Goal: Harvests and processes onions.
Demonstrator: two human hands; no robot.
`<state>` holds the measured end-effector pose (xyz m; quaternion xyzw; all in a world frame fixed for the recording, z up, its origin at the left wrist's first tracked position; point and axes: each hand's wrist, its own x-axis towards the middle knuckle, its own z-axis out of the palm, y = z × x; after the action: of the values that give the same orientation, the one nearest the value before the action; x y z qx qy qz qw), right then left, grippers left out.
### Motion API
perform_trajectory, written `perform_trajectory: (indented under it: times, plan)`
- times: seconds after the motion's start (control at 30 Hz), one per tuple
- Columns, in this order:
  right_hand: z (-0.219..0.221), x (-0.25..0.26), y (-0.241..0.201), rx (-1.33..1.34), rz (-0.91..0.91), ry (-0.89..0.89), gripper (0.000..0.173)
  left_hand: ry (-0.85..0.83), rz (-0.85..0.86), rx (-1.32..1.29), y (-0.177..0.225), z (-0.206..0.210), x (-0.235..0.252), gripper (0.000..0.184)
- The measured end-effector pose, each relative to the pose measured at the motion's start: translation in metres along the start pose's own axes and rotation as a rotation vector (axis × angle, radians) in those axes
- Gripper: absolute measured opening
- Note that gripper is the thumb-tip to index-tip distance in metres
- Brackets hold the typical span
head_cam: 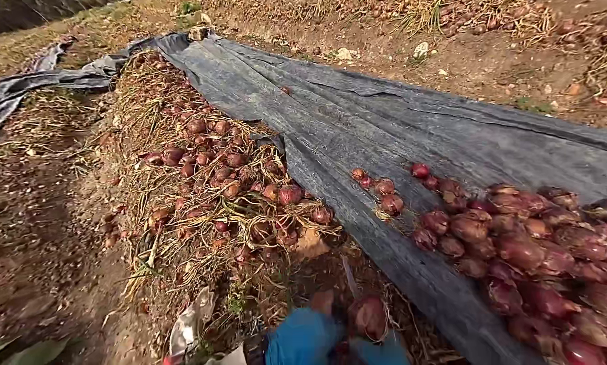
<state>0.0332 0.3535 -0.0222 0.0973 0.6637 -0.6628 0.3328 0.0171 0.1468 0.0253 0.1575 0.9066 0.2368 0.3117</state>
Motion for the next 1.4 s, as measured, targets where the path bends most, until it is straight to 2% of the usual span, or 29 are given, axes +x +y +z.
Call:
perform_trajectory:
  times: [0.03, 0.17, 0.23, 0.33, 0.37, 0.43, 0.5, 0.57, 0.63, 0.7, 0.77, 0.8, 0.87, 0.9, 0.97, 1.0, 1.03, 1.07, 1.13, 1.2, 1.23, 1.27, 1.3, 1.33, 1.4]
  plan:
    - [0.003, 0.004, -0.005, -0.013, -0.001, 0.014, 0.056, -0.053, 0.012, 0.035, -0.003, 0.004, 0.006, 0.048]
    - [-0.003, 0.014, -0.022, -0.375, 0.000, -0.008, 0.054, -0.333, -0.036, 0.173, 0.011, -0.032, 0.023, 0.041]
    - [-0.012, 0.021, -0.033, -0.454, -0.032, 0.018, 0.057, -0.379, 0.000, 0.183, 0.014, -0.046, 0.037, 0.043]
    - [-0.034, 0.028, -0.048, -0.478, -0.082, 0.038, 0.068, -0.259, 0.107, 0.262, 0.014, -0.062, 0.060, 0.035]
    - [-0.045, 0.033, -0.046, -0.468, -0.095, 0.075, 0.069, -0.211, 0.096, 0.283, 0.014, -0.074, 0.072, 0.031]
    - [-0.070, 0.038, -0.052, -0.414, -0.083, 0.157, 0.068, -0.016, -0.044, 0.295, 0.012, -0.105, 0.097, 0.026]
    - [-0.086, 0.036, -0.063, -0.197, -0.079, 0.300, 0.061, 0.207, -0.250, 0.282, 0.009, -0.141, 0.114, 0.022]
    - [-0.097, 0.033, -0.063, 0.019, -0.073, 0.417, 0.062, 0.367, -0.323, 0.098, 0.010, -0.166, 0.115, 0.026]
    - [-0.103, 0.027, -0.055, 0.074, 0.021, 0.382, 0.066, 0.464, -0.232, -0.210, 0.013, -0.166, 0.116, 0.036]
    - [-0.100, 0.021, -0.041, 0.057, 0.140, 0.194, 0.056, 0.378, -0.047, -0.322, 0.012, -0.142, 0.115, 0.036]
    - [-0.090, 0.018, -0.028, 0.047, 0.148, 0.018, 0.045, 0.161, 0.114, -0.263, 0.017, -0.104, 0.103, 0.031]
    - [-0.082, 0.018, -0.024, 0.065, 0.103, 0.005, 0.045, 0.036, 0.149, -0.187, 0.025, -0.085, 0.094, 0.034]
    - [-0.059, 0.019, -0.026, 0.112, -0.033, 0.159, 0.045, -0.179, 0.159, -0.024, 0.041, -0.050, 0.074, 0.042]
    - [-0.048, 0.019, -0.029, 0.092, -0.106, 0.239, 0.050, -0.230, 0.140, 0.046, 0.045, -0.037, 0.067, 0.044]
    - [-0.037, 0.024, -0.030, 0.008, -0.278, 0.248, 0.066, -0.211, 0.080, 0.157, 0.041, -0.032, 0.069, 0.046]
    - [-0.038, 0.027, -0.030, -0.030, -0.336, 0.248, 0.063, -0.166, 0.011, 0.188, 0.034, -0.043, 0.077, 0.044]
    - [-0.044, 0.029, -0.033, -0.044, -0.361, 0.267, 0.053, -0.092, -0.091, 0.207, 0.024, -0.057, 0.087, 0.040]
    - [-0.054, 0.031, -0.041, -0.047, -0.354, 0.304, 0.048, 0.004, -0.228, 0.223, 0.010, -0.073, 0.100, 0.037]
    - [-0.085, 0.034, -0.070, 0.025, -0.314, 0.372, 0.063, 0.276, -0.472, 0.248, -0.025, -0.093, 0.126, 0.036]
    - [-0.111, 0.038, -0.093, 0.116, -0.282, 0.403, 0.072, 0.461, -0.621, 0.229, -0.047, -0.101, 0.147, 0.054]
    - [-0.115, 0.038, -0.099, 0.110, -0.254, 0.406, 0.069, 0.505, -0.653, 0.192, -0.053, -0.099, 0.158, 0.066]
    - [-0.113, 0.035, -0.099, 0.072, -0.211, 0.376, 0.057, 0.513, -0.686, 0.170, -0.058, -0.095, 0.170, 0.077]
    - [-0.107, 0.031, -0.095, 0.019, -0.149, 0.318, 0.042, 0.501, -0.710, 0.164, -0.063, -0.092, 0.183, 0.082]
    - [-0.100, 0.026, -0.089, -0.048, -0.067, 0.235, 0.035, 0.464, -0.737, 0.184, -0.068, -0.093, 0.193, 0.080]
    - [-0.086, 0.014, -0.066, -0.111, 0.080, 0.095, 0.051, 0.404, -0.726, 0.186, -0.077, -0.096, 0.196, 0.072]
